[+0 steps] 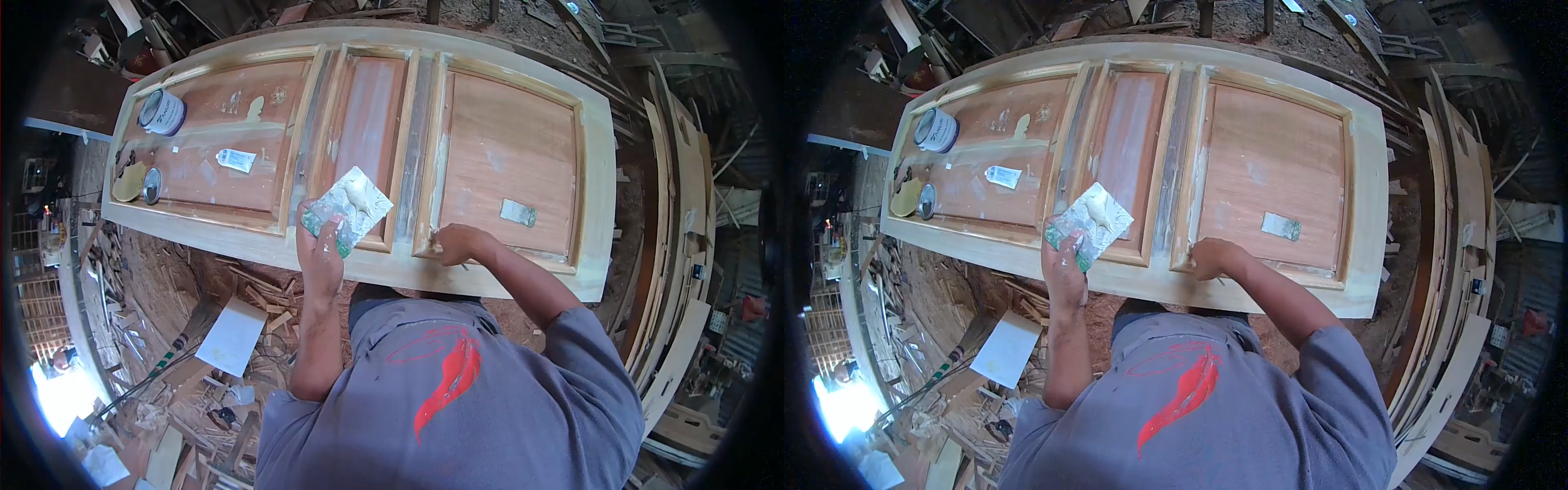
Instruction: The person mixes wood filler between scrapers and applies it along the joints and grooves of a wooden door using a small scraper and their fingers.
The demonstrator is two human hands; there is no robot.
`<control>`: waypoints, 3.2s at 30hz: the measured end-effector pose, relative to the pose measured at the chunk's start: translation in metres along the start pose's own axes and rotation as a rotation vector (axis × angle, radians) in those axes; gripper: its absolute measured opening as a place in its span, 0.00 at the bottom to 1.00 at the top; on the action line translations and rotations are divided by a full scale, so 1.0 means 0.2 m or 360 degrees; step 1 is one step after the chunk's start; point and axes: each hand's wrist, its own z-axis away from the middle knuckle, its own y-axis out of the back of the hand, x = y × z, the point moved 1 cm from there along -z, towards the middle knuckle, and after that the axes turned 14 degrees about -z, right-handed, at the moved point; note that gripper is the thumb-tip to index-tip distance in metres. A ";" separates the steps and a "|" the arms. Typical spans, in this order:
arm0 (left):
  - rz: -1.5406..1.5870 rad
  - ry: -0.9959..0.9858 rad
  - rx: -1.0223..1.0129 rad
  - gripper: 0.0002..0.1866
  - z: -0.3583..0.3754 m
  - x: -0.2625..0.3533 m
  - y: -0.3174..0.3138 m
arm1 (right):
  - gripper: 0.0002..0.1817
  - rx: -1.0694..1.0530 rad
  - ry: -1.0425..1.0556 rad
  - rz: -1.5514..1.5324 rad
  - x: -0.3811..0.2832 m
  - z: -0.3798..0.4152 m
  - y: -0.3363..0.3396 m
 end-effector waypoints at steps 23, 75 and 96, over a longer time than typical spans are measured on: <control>-0.0055 -0.0100 0.0008 0.15 0.07 -0.06 0.02 | 0.20 0.0174 0.0011 0.0015 -0.04 0.01 0.03; 0.0007 0.0044 0.0048 0.15 0.02 0.00 0.00 | 0.46 0.0773 -0.0213 -0.0453 0.22 -0.15 0.53; 0.0009 -0.0002 0.0032 0.15 0.01 0.04 0.01 | 0.36 0.0289 0.0044 -0.0185 0.15 -0.02 0.21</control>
